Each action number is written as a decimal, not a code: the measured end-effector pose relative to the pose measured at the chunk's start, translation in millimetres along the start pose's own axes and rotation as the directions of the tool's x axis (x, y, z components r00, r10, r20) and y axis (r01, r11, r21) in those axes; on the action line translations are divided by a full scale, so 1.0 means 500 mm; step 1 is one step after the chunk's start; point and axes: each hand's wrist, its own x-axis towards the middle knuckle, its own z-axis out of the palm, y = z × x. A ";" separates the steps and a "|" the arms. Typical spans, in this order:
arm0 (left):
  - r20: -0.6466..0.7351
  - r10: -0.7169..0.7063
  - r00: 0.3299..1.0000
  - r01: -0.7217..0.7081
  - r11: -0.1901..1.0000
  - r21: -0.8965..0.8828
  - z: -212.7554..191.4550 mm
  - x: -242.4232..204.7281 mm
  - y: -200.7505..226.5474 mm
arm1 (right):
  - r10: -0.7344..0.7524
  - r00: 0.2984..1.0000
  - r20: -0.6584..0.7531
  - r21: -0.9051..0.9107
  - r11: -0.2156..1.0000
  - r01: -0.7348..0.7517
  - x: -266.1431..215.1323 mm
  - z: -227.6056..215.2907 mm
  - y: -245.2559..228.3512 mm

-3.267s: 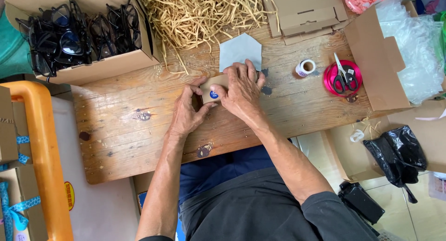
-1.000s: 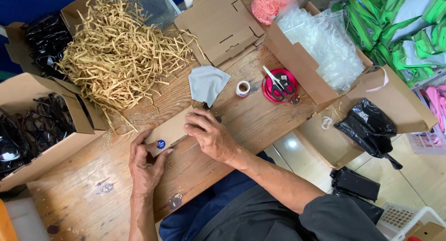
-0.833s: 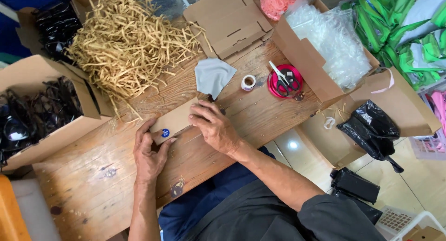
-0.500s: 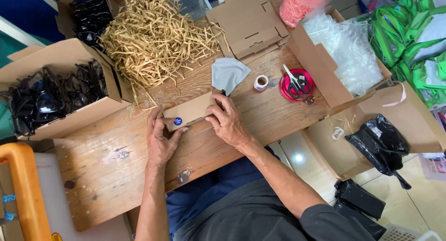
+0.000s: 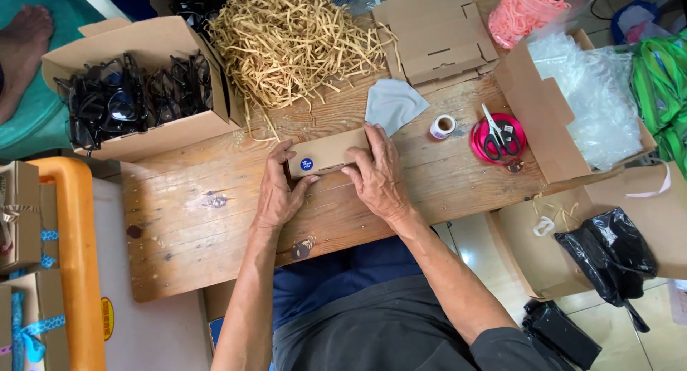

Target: The person places a sticker on a small cardboard box, then wraps a pink ribbon around it. They tie the ribbon into a bow using scissors to cut the excess and place the finished package on a tray.

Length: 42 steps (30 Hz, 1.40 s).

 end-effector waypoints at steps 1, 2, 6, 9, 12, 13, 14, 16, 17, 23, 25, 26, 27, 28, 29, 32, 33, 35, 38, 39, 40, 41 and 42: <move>-0.005 -0.007 1.000 0.007 1.000 0.002 -0.003 -0.003 0.005 | -0.004 1.000 0.005 0.005 1.000 0.004 -0.001 -0.004 -0.002; 0.019 0.020 1.000 -0.021 0.999 0.042 -0.006 -0.002 0.011 | 0.000 1.000 -0.013 0.012 1.000 0.000 -0.001 -0.009 -0.004; 0.039 0.022 0.999 -0.023 0.999 0.042 -0.012 -0.001 0.019 | -0.020 1.000 0.023 0.050 0.999 0.019 -0.002 -0.003 0.004; 0.041 0.028 0.999 -0.030 0.998 0.046 -0.017 0.004 0.035 | -0.004 0.999 0.054 0.060 0.998 0.000 -0.009 0.011 0.016; 0.086 -0.007 0.996 0.001 0.997 0.077 -0.003 0.001 -0.006 | 0.042 0.998 0.050 0.034 0.998 -0.044 -0.020 0.027 0.022; 0.086 -0.009 0.996 0.002 0.997 0.079 -0.006 -0.001 -0.005 | 0.042 0.998 0.051 0.037 0.998 -0.044 -0.018 0.025 0.018; 0.071 -0.030 0.997 0.026 0.998 0.053 -0.004 0.000 -0.003 | 0.026 0.997 0.067 0.010 1.000 -0.027 -0.016 0.019 0.017; 0.060 -0.049 0.997 0.047 0.999 0.023 -0.006 0.001 0.001 | 0.014 0.996 0.083 -0.021 1.000 -0.012 -0.016 0.018 0.018; 0.078 -0.024 0.997 0.021 0.999 0.042 -0.010 0.002 0.002 | 0.030 0.998 0.056 0.002 1.000 -0.030 -0.017 0.022 0.019; 0.082 0.043 0.996 -0.047 0.998 0.042 -0.018 0.001 0.034 | 0.002 0.999 0.033 -0.020 1.000 -0.001 -0.011 0.002 0.008; 0.085 0.060 0.995 -0.062 0.998 0.019 -0.017 0.006 0.035 | 0.018 1.000 0.022 -0.003 1.000 -0.018 -0.008 -0.003 0.007; 0.074 0.058 0.996 -0.060 0.998 0.031 -0.014 0.003 0.029 | 0.017 1.000 0.022 0.009 1.000 -0.018 -0.008 -0.006 0.003; 0.063 0.056 0.996 -0.059 0.997 0.043 -0.013 0.001 0.022 | 0.017 1.000 0.021 0.022 1.000 -0.017 -0.007 -0.007 -0.001; 0.075 0.066 0.995 -0.068 0.997 0.034 -0.009 -0.003 0.015 | 0.029 0.999 0.015 0.010 1.000 -0.029 -0.015 -0.011 0.001; 0.061 0.063 0.996 -0.066 0.996 0.059 -0.006 -0.006 0.007 | 0.062 0.998 0.001 0.035 0.997 -0.062 -0.021 -0.015 0.004; 0.038 0.059 0.998 -0.063 0.992 0.107 -0.004 -0.009 -0.004 | 0.186 0.979 -0.087 0.056 0.982 -0.182 -0.067 -0.009 0.051; 0.018 0.046 0.999 -0.048 0.990 0.136 -0.006 -0.010 -0.008 | 0.266 0.952 -0.149 0.068 0.964 -0.258 -0.087 -0.003 0.073; 0.017 0.031 0.999 -0.033 0.991 0.132 -0.006 -0.008 0.003 | 0.301 0.925 -0.231 -0.014 0.950 -0.312 -0.079 -0.092 0.102; 0.005 0.009 1.000 -0.009 0.992 0.129 -0.004 -0.005 0.006 | 0.313 0.881 -0.355 -0.209 0.892 -0.402 -0.088 -0.183 0.193; 0.000 0.006 1.000 -0.006 0.992 0.127 -0.003 -0.003 0.006 | 0.298 0.867 -0.399 -0.325 0.838 -0.438 -0.095 -0.206 0.232; 0.001 0.005 1.000 -0.005 0.992 0.126 -0.003 -0.002 0.007 | 0.299 0.868 -0.398 -0.325 0.838 -0.438 -0.099 -0.219 0.252; 0.004 0.008 1.000 -0.008 0.992 0.125 -0.003 -0.001 0.009 | 0.355 0.872 -0.337 -0.390 0.790 -0.472 -0.104 -0.231 0.273; 0.007 0.008 1.000 -0.009 0.992 0.124 -0.005 -0.004 0.010 | 0.413 0.868 -0.275 -0.455 0.740 -0.496 -0.109 -0.243 0.292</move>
